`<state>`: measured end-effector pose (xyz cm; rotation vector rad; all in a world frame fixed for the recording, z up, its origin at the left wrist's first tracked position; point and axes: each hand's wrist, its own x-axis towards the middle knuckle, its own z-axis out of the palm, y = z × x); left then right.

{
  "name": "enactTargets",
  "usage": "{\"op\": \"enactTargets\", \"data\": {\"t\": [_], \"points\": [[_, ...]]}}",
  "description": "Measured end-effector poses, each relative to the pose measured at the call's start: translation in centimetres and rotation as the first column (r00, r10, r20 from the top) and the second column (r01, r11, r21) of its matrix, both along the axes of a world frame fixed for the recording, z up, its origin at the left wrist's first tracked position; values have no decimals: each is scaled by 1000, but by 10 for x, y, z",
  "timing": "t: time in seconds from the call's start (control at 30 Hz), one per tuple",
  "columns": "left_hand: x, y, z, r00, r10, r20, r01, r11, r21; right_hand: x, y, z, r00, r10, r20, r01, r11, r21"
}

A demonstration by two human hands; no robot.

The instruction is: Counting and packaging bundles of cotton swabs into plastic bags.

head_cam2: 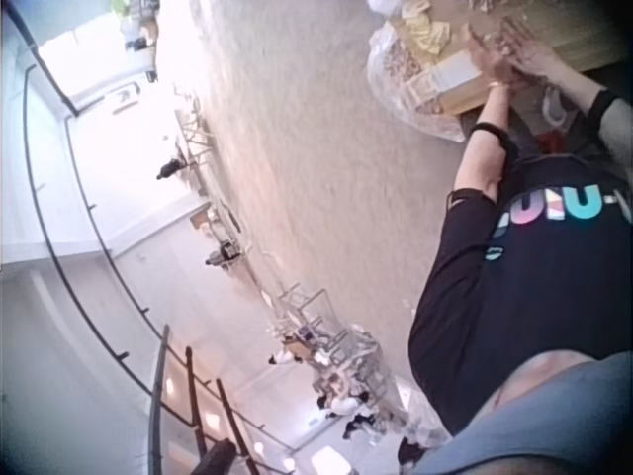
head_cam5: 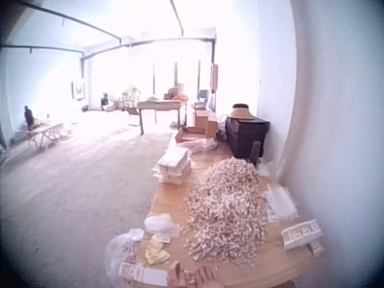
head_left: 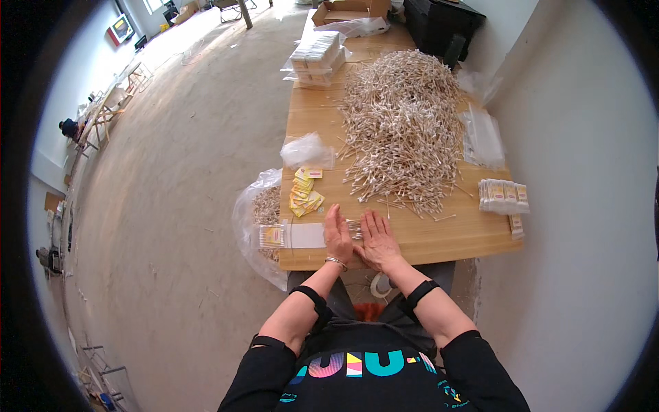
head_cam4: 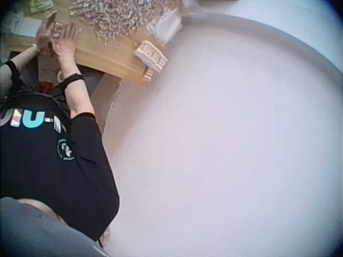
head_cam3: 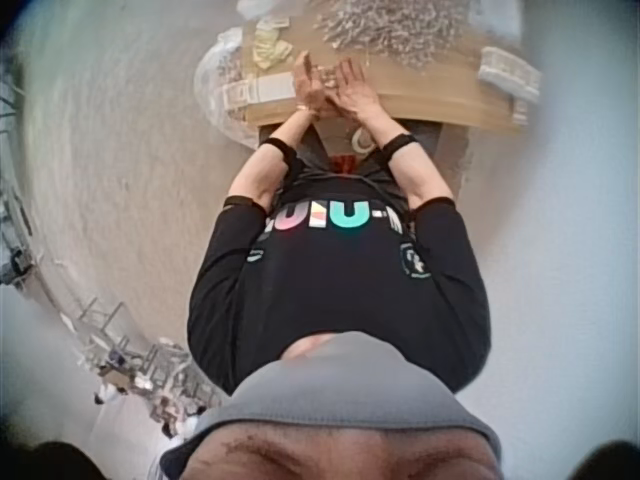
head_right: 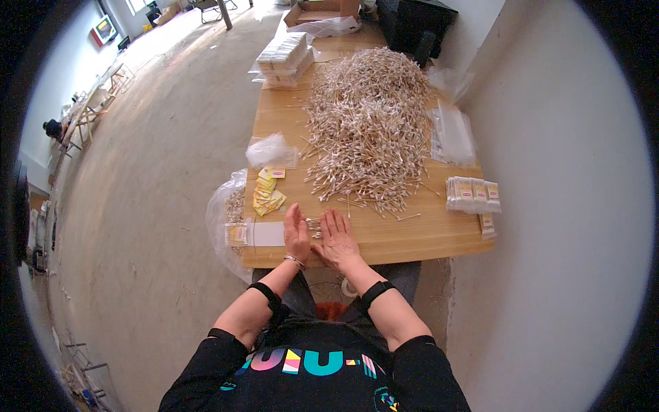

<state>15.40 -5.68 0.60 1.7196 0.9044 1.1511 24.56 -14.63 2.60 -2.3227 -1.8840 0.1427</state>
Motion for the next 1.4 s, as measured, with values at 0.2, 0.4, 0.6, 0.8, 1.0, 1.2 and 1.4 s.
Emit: {"op": "enactTargets", "data": {"t": [0.2, 0.4, 0.6, 0.8, 1.0, 1.2, 1.4], "points": [[-3, 4, -12, 991, -38, 128, 56, 989, -134, -13, -14, 9, 999, 32, -19, -32, 999, -44], [-2, 5, -11, 988, -48, 150, 72, 984, -163, -9, -5, 6, 1000, 16, 8, -16, 1000, -8], [-2, 1, -3, 1000, 2, 8, -1, 997, -75, 1, 8, -2, 998, -16, 61, 13, 999, 46], [0, 0, 1, 997, 73, -11, -72, 995, 66, -1, 3, 0, 999, -17, 29, 15, 997, 77], [-4, 1, 0, 1000, -11, 26, 13, 998, -68, 3, -7, 1, 909, -53, -413, 191, 934, 302], [-6, 4, -6, 995, -12, 98, 27, 987, -158, -2, 4, 5, 600, -72, -796, 552, 758, 347], [-3, 4, -11, 956, -12, 295, 119, 931, -346, -19, 21, -5, 614, -2, -789, 529, 743, 410]]}}
